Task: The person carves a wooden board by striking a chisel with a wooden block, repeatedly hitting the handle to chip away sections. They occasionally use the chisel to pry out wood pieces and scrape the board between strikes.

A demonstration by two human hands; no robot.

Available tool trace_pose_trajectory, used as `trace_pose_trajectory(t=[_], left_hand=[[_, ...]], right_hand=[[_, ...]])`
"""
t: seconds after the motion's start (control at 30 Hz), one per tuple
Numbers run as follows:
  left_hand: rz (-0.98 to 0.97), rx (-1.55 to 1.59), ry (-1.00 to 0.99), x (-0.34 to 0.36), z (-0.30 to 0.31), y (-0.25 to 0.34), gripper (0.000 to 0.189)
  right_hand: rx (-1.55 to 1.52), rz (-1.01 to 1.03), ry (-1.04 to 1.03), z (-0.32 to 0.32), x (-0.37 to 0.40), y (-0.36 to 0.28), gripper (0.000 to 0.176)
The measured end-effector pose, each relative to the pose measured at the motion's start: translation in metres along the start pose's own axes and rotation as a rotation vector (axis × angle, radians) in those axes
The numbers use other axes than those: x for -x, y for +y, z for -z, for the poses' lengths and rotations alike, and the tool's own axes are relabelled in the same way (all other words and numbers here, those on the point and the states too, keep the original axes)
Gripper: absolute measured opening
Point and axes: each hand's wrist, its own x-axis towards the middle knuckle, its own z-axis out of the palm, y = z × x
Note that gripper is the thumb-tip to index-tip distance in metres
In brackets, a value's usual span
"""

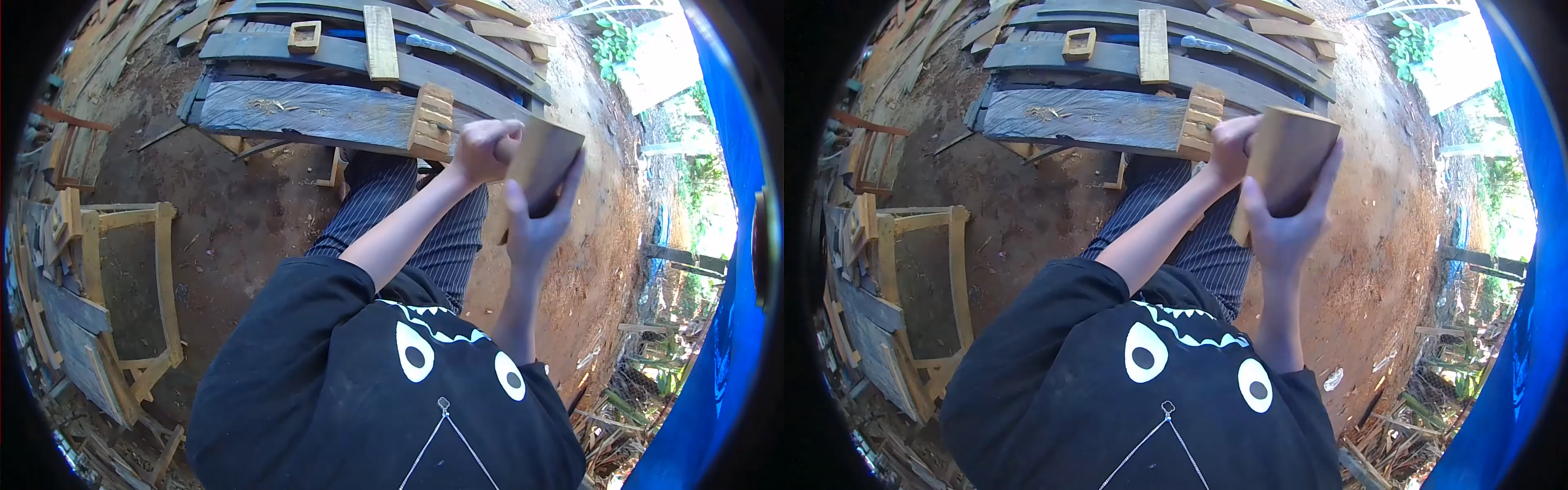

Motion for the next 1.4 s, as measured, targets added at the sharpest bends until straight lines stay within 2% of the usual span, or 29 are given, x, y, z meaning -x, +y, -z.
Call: trace_pose_trajectory(t=[0.03,0.13,0.17,0.27,0.4,0.6,0.77,0.9,1.0,1.2,1.4], left_hand=[[0.004,0.023,0.051,-0.001,0.000,-0.003,0.029],[-0.045,0.017,0.085,-0.004,-0.003,0.001,0.019],[-0.048,-0.005,0.077,-0.001,-0.006,-0.002,0.020],[-0.077,-0.023,0.057,0.003,-0.009,-0.002,0.021],[-0.057,-0.002,0.039,0.001,-0.008,-0.002,0.027],[0.058,-0.011,0.096,-0.018,-0.019,-0.001,0.018],[0.135,-0.068,0.088,-0.036,-0.025,0.001,0.018],[0.047,-0.055,0.026,-0.035,-0.036,0.007,0.019],[0.102,0.002,0.072,-0.033,-0.042,0.008,0.019],[0.118,0.009,0.019,-0.022,-0.038,0.002,0.016],[0.114,0.010,0.063,-0.024,-0.034,-0.002,0.017]], right_hand=[[-0.100,-0.068,-0.047,0.002,0.002,0.002,0.089],[-0.132,0.069,0.020,0.015,0.000,-0.006,0.090],[-0.184,0.132,0.120,0.019,-0.002,0.000,0.101],[-0.195,0.365,0.252,0.029,-0.010,-0.011,0.095],[-0.240,0.335,0.201,0.041,-0.006,0.001,0.091],[-0.265,0.150,0.196,0.045,-0.005,0.009,0.102],[-0.257,0.100,0.158,0.047,0.001,0.015,0.097],[-0.268,0.091,0.146,0.051,0.004,0.026,0.090],[-0.267,0.027,0.167,0.049,0.008,0.018,0.097],[-0.255,-0.003,0.131,0.050,0.009,0.018,0.097],[-0.251,-0.013,0.123,0.049,0.009,0.018,0.097]])
